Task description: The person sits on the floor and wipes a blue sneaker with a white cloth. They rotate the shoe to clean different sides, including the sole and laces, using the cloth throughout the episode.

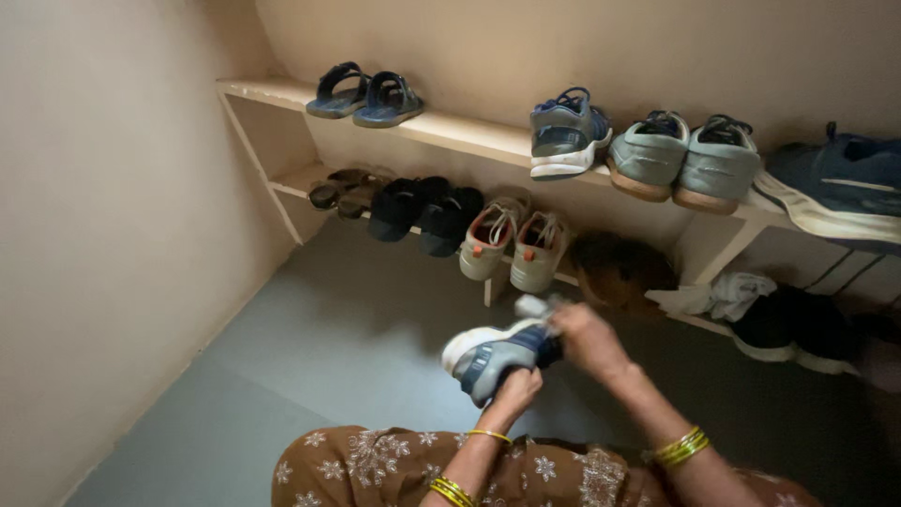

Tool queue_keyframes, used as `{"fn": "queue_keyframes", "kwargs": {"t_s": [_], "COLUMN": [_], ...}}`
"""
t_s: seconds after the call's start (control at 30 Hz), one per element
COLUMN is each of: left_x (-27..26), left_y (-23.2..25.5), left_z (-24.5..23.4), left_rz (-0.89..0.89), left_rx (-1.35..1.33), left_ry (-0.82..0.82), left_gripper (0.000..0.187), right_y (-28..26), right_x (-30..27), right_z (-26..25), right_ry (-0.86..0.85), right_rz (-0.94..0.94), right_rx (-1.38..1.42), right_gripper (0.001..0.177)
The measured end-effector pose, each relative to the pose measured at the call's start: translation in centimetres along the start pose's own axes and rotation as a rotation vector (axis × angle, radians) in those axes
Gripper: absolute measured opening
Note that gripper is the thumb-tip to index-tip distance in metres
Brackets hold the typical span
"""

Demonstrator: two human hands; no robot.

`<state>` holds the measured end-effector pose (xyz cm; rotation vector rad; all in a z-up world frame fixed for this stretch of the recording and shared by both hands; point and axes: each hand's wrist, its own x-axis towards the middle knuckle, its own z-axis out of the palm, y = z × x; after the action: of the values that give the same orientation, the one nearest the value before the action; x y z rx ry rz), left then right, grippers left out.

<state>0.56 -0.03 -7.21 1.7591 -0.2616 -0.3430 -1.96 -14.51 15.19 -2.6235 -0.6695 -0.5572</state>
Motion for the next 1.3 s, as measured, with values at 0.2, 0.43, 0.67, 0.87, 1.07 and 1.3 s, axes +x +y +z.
{"fn": "queue_keyframes", "kwargs": {"t_s": [0.2, 0.43, 0.67, 0.87, 1.07, 1.3], "left_x": [0.2, -1.9, -4.5, -4.5, -2.5, -1.8], "left_y": [2.1, 7.4, 12.5, 12.5, 10.5, 9.9], "left_z": [-0.5, -2.1, -6.2, -8.5, -8.3, -14.6], "left_rz": [-0.127, -0.096, -0.033, 0.103, 0.283, 0.274], "left_rx": [0.21, -0.741, -1.549, -1.653, -1.902, -1.842], "left_ry": [0.174, 0.187, 0.137, 0.241, 0.063, 0.501], "left_gripper": [0.031, 0.029, 0.052, 0.062, 0.063, 0.064], "right_y": [-3.4, -0.9, -11.2, -9.6, -8.0, -9.2], "right_x": [-0.5, 1.7, -2.6, 0.7, 2.4, -6.3], "right_z": [-0.1, -4.2, 1.6, -0.3, 0.6, 9.4], "right_ry": [0.108, 0.216, 0.157, 0.312, 0.272, -0.241], "right_rz": [-0.143, 0.181, -0.284, -0.338, 0.019, 0.202], "right_rx": [-0.009, -0.013, 0.129, 0.295, 0.321, 0.747], "right_gripper": [0.041, 0.044, 0.051, 0.046, 0.068, 0.064]}}
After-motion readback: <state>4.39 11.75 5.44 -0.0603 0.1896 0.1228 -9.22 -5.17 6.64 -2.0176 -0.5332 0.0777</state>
